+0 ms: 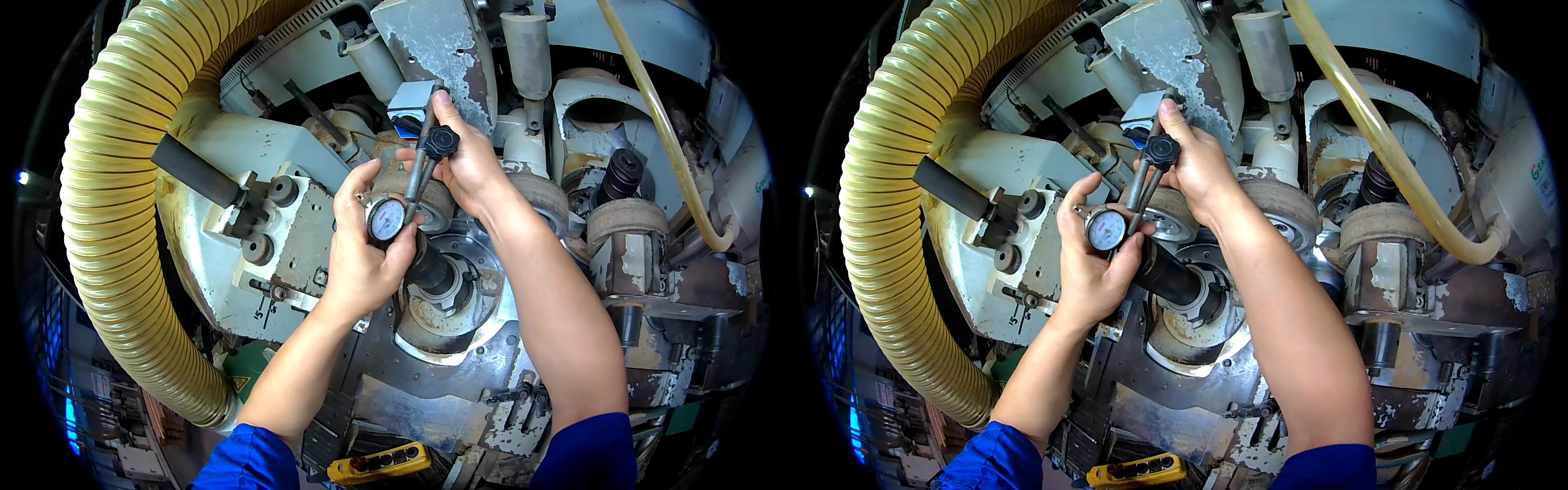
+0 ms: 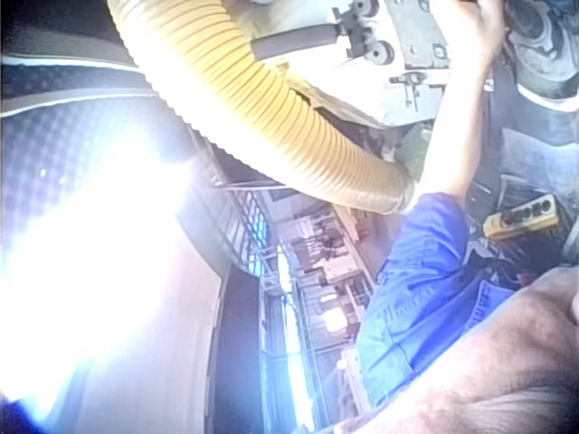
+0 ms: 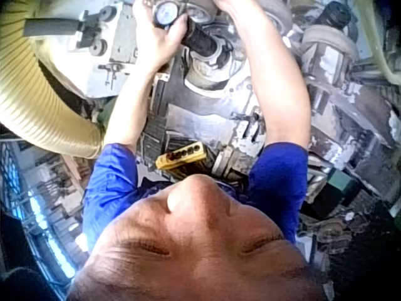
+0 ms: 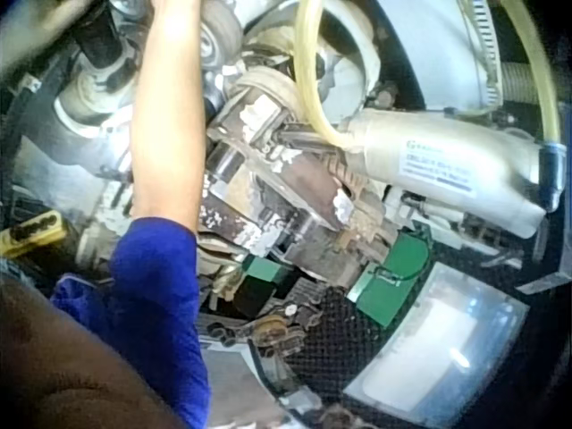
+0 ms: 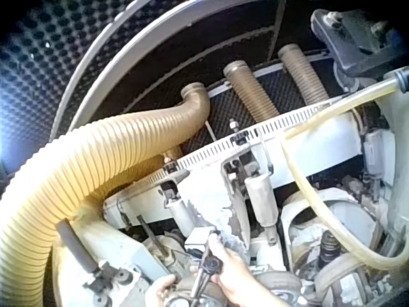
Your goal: The person adjusts a dial indicator on a woodworking machine, then measures a wooden plank with a caliper. They return to the machine to make further adjustments to the dial indicator and other components using a wrench.
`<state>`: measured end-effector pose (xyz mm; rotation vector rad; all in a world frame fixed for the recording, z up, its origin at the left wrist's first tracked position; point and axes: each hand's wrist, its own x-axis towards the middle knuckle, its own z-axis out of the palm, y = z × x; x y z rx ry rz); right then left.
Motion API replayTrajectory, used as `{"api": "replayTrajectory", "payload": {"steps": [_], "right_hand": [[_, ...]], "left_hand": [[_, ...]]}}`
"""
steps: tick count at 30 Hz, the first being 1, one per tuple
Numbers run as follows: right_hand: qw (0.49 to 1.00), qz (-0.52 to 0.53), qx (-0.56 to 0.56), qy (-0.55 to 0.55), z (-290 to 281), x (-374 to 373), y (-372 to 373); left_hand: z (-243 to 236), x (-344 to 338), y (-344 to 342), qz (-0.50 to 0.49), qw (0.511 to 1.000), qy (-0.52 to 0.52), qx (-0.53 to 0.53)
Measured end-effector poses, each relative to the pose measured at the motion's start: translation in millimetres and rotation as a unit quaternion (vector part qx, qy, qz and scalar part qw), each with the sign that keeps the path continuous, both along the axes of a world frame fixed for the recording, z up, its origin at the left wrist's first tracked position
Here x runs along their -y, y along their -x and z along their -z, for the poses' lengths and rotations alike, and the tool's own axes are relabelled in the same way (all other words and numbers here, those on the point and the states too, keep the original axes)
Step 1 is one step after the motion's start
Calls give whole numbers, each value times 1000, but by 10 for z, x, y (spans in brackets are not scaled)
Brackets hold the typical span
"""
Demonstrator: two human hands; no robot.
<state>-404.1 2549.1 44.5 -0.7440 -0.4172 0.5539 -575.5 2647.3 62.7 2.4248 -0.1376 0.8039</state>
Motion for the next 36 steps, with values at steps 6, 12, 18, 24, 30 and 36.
{"api": "replayTrajectory", "payload": {"steps": [6, 12, 18, 24, 30, 36], "right_hand": [[1000, -3, -1, 0, -21, 13, 13], [1000, 3, -9, 5, -15, -9, 24], [1000, 4, -1, 2, 5, -11, 11], [1000, 9, -2, 0, 46, -57, -34], [1000, 17, 7, -4, 67, -84, -45], [1000, 29, -5, -1, 51, -62, -21]], "left_hand": [[-41, 55, 34, 39, 994, 95, -32], [-29, 41, 55, 45, 988, 140, -48], [1, 78, 136, 91, 958, 270, -36], [-61, -35, 258, 109, 961, 254, 3], [-136, -80, 245, 108, 972, 198, 60], [-235, -31, 168, -13, 980, 189, 54]]}}
